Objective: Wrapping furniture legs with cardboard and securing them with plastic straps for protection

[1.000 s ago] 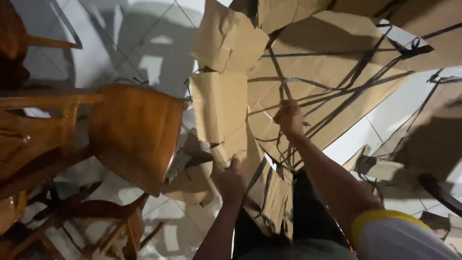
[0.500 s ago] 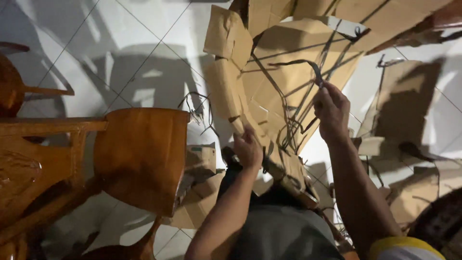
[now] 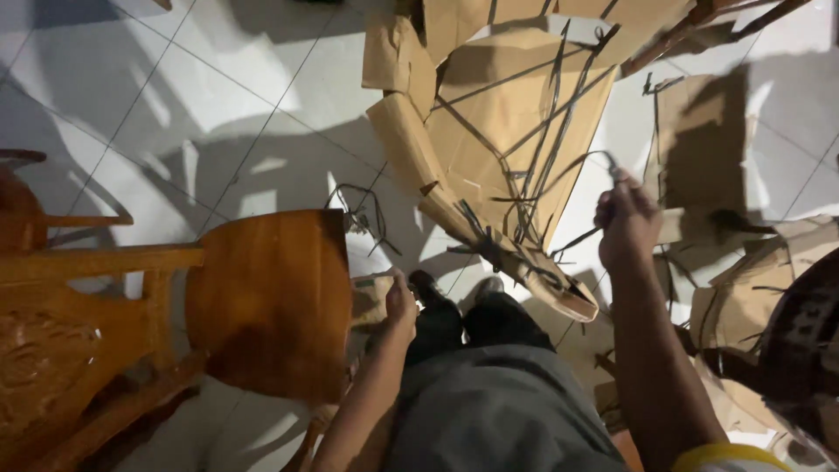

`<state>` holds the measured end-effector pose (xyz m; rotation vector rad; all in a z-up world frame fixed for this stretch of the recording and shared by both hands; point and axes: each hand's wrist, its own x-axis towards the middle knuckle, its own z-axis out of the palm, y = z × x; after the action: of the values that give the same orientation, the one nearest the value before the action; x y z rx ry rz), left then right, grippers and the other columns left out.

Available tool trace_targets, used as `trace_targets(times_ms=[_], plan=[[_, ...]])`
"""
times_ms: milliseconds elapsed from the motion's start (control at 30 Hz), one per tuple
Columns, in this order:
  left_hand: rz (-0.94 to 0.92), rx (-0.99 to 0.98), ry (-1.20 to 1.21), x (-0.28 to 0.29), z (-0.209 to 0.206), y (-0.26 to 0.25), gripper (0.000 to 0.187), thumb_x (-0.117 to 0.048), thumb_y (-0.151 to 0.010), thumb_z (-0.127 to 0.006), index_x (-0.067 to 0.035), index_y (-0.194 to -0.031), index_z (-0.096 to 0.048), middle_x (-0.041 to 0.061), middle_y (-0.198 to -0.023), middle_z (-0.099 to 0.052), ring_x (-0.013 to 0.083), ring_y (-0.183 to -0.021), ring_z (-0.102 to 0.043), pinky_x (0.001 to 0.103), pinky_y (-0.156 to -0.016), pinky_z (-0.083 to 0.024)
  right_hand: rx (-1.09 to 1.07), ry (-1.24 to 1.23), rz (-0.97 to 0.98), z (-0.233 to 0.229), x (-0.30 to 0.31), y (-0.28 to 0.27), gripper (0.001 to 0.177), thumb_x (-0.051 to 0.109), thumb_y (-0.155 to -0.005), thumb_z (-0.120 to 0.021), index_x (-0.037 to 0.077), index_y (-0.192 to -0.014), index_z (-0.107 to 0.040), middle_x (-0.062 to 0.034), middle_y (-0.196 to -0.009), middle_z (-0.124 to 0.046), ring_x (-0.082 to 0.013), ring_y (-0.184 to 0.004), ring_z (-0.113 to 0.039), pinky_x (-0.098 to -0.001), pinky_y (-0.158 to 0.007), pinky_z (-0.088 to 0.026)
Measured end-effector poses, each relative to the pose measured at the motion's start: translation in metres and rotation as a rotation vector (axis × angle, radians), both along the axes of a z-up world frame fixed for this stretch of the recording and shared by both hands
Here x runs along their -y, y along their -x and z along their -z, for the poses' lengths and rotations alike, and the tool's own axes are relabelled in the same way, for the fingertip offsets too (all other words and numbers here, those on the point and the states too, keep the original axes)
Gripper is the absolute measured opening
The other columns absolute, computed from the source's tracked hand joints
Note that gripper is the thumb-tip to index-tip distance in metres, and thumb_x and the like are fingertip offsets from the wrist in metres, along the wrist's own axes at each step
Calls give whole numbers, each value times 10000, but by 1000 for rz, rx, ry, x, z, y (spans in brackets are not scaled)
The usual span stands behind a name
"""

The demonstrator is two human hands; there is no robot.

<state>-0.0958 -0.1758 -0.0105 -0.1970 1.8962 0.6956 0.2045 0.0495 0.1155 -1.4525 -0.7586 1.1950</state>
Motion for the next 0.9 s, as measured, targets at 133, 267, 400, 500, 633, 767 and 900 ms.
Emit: trace_targets(times_ms=[133, 267, 400, 500, 633, 767, 900], plan=[[-74, 27, -64, 15, 20, 9, 631, -631, -1027, -486, -73, -1259, -667, 142, -1160, -700, 252, -851, -705, 270, -547, -581, -7, -77, 56, -15, 1, 2, 241, 84, -1080, -527, 52, -1258, -686, -74, -688, -541, -130, -539, -511, -223, -472, -426], [-146, 53, -93, 5, 4, 27, 656, -706, -1012, -449, -106, -1140, -683, 119, -1005, -698, 269, -786, -638, 345, -628, -508, -15, -120, 63, -14, -14, 6, 218, 83, -1072, -554, 26, -1254, -659, -95, -685, -559, -134, -514, -527, -240, -431, -415], [-194, 121, -191, -5, -15, 40, 639, -606, -1069, -379, -90, -1366, -612, 125, -1241, -712, 290, -1133, -700, 404, -964, -554, 43, -48, -43, -3, -23, 22, 249, 106, -1039, -623, 5, -1262, -669, -113, -701, -602, -125, -524, -557, -221, -419, -433], [-238, 223, -263, -9, 37, 43, 654, -731, -1012, -404, -182, -1282, -636, 36, -1080, -713, 215, -967, -702, 336, -844, -550, 18, 40, -162, 43, -38, 24, 295, 127, -1038, -606, 14, -1306, -658, -140, -722, -614, -143, -514, -562, -232, -407, -459], [-226, 243, -248, -10, 51, 52, 701, -795, -978, -396, -191, -1252, -623, 50, -1069, -696, 214, -939, -690, 314, -821, -539, 122, 174, -254, 75, -56, 54, 302, 124, -1015, -596, 11, -1281, -685, -122, -685, -602, -130, -490, -536, -228, -392, -450], [-187, 230, -168, -19, 77, 69, 639, -736, -1020, -396, -173, -1201, -637, 64, -1063, -727, 229, -901, -708, 323, -807, -556, 319, 228, -451, 115, -59, 60, 282, 209, -981, -641, 137, -1230, -754, -114, -696, -661, -121, -541, -573, -274, -412, -447], [-260, 196, -114, -71, 23, 69, 474, -606, -1053, -443, -182, -1062, -655, 55, -900, -737, 209, -747, -706, 287, -648, -552, 573, 299, -655, 147, -66, 76, 255, 323, -1021, -623, 274, -1217, -779, -59, -737, -729, -185, -610, -657, -335, -509, -476]])
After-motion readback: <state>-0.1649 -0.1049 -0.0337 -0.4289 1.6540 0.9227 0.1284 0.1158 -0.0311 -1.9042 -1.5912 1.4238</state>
